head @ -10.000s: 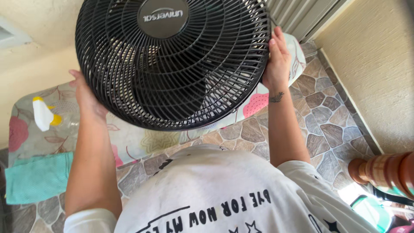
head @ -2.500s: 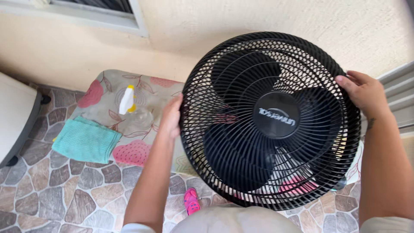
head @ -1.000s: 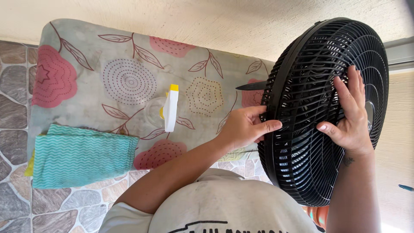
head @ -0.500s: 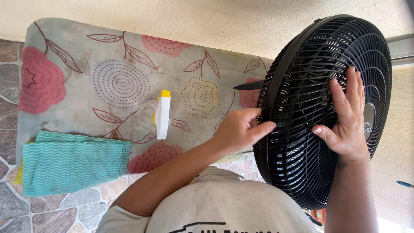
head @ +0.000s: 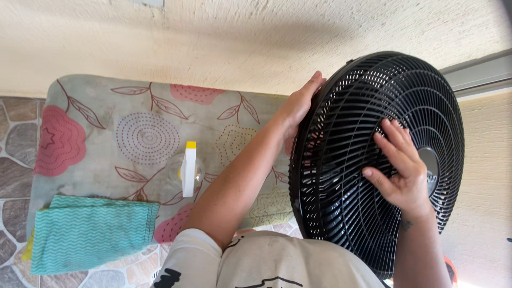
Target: The person assembles a black pedestal fan by hand. They secure the fan blades to the motor hub, attach the front and rear grilles, and then connect the fan head to the stand base.
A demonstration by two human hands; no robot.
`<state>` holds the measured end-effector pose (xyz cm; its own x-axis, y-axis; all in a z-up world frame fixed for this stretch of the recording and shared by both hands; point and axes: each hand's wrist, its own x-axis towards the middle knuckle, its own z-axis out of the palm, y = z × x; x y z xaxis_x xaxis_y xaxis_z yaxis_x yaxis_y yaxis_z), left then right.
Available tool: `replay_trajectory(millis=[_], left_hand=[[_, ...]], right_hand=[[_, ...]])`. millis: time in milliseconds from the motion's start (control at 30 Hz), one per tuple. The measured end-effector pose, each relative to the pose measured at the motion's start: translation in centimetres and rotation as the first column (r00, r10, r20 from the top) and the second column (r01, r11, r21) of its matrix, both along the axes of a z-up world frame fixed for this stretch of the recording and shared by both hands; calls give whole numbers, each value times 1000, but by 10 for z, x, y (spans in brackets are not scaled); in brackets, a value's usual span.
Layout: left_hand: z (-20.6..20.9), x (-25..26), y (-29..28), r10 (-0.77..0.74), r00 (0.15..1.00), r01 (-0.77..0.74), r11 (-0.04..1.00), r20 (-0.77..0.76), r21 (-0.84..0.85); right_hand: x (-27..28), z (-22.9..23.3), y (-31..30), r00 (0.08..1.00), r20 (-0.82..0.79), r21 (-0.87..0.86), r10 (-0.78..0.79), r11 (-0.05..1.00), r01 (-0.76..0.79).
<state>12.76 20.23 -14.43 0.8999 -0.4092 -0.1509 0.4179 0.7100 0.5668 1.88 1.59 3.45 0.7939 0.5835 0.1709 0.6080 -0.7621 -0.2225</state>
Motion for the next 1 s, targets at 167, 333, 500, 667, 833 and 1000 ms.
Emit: replay_trajectory(millis=[167, 333, 500, 667, 833, 1000], left_hand=[[17, -8, -4, -14, 998, 0, 978, 66, 206], [43, -27, 6, 45, 997, -55, 981, 58, 186], [43, -32, 9, 52, 999, -52, 996, -2, 68], [45, 17, 14, -28, 998, -5, 867, 59, 499], [51, 67, -5, -38, 978, -82, 831, 203, 550], [26, 90, -4, 3, 946, -219, 746, 325, 629]], right_hand=[[-9, -5, -12, 1000, 14, 23, -21, 1000, 21], [-21, -5, -13, 999, 41, 37, -29, 999, 27], [-27, -6, -13, 998, 48, 56, -37, 998, 35], [-24, -4, -10, 999, 25, 53, -21, 998, 20], [-22, -2, 7, 1000, 17, 54, 13, 998, -14], [-8, -8, 8, 999, 16, 72, 42, 997, -43]])
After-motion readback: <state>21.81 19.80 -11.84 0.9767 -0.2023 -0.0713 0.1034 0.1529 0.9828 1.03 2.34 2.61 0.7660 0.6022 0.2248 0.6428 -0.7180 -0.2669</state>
